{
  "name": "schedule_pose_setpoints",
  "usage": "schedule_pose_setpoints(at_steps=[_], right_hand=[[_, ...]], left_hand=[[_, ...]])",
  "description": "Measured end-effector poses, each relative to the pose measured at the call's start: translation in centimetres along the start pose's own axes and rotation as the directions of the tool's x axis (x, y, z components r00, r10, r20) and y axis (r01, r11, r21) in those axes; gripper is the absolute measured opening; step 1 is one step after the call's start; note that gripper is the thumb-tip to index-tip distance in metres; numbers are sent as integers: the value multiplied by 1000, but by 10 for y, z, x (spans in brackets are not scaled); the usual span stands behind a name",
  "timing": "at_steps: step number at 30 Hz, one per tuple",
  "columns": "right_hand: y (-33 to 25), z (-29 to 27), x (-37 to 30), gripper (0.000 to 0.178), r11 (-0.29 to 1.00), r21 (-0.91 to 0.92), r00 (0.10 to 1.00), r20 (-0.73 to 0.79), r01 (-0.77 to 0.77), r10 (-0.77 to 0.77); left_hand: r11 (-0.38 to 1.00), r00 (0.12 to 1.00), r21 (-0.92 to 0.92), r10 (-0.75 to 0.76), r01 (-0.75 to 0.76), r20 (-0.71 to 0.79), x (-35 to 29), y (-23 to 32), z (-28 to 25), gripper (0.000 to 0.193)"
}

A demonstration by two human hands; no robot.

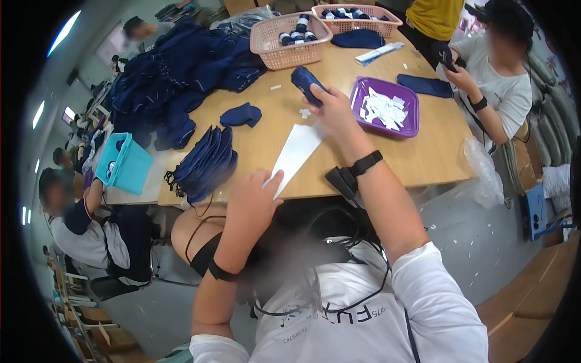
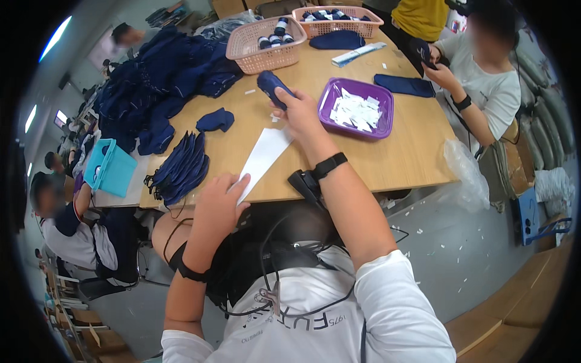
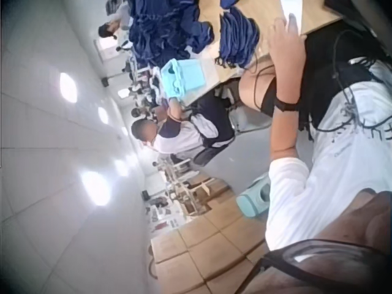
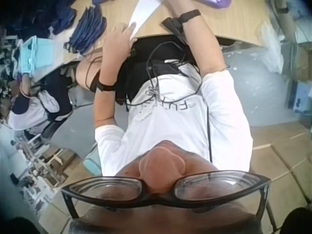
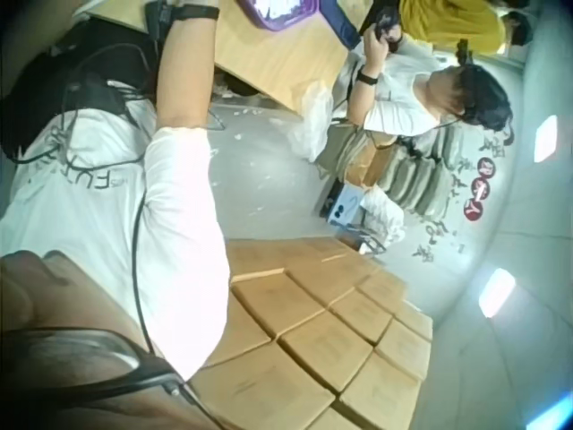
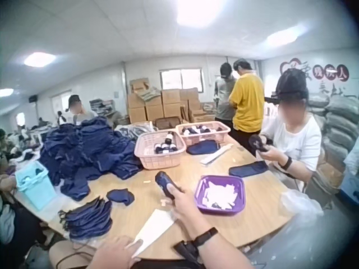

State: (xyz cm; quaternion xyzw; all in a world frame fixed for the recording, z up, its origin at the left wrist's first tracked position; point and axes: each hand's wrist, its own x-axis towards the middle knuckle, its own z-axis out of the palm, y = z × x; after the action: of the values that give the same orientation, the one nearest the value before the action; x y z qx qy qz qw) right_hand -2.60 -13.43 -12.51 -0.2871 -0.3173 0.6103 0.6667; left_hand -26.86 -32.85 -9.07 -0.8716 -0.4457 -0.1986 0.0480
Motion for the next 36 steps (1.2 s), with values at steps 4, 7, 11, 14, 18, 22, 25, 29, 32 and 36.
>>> schedule_pose_setpoints(at_steps=[4, 7, 11, 14, 18, 22, 25, 29, 32, 36], right_hand=[[-1, 0, -4, 33, 999, -49, 1000, 9, 24, -23], [-3, 10, -15, 32, 992, -114, 999, -17, 48, -51], [-6, 9, -18, 32, 987, -145, 997, 21, 76, -74], [-8, 8, -19, 32, 982, -177, 997, 32, 68, -63], [-7, 14, -19, 33, 982, -151, 993, 53, 110, -103], [0, 30, -17, 37, 963, -225, 984, 128, 151, -124], [-7, 12, -19, 39, 922, -374, 994, 60, 105, -89], [2, -9, -6, 42, 937, -321, 991, 42, 135, -129], [0, -1, -13, 33, 953, -271, 988, 108, 134, -108], [1, -8, -12, 29, 947, -303, 990, 116, 110, -77]], left_hand=[[1000, 999, 17, -7, 7, 33, -7, -5, -1, 40], [996, 996, -38, -77, 78, 37, 0, -5, -8, 33], [986, 994, 145, -96, 89, 42, 60, -43, 5, 27], [965, 965, 220, -185, 143, 187, 92, -62, 8, 25], [972, 969, 172, -190, 163, 157, 91, -63, 7, 19], [944, 985, 287, -174, 162, 17, 77, -82, 3, 13], [938, 973, 260, -210, 227, -90, 86, -64, 14, 8], [947, 941, 185, -210, 263, -265, 89, -59, 33, 2], [967, 935, 29, -238, 254, -263, 83, -46, 41, 18], [940, 938, 16, -341, 341, 63, 71, -12, 3, 52]])
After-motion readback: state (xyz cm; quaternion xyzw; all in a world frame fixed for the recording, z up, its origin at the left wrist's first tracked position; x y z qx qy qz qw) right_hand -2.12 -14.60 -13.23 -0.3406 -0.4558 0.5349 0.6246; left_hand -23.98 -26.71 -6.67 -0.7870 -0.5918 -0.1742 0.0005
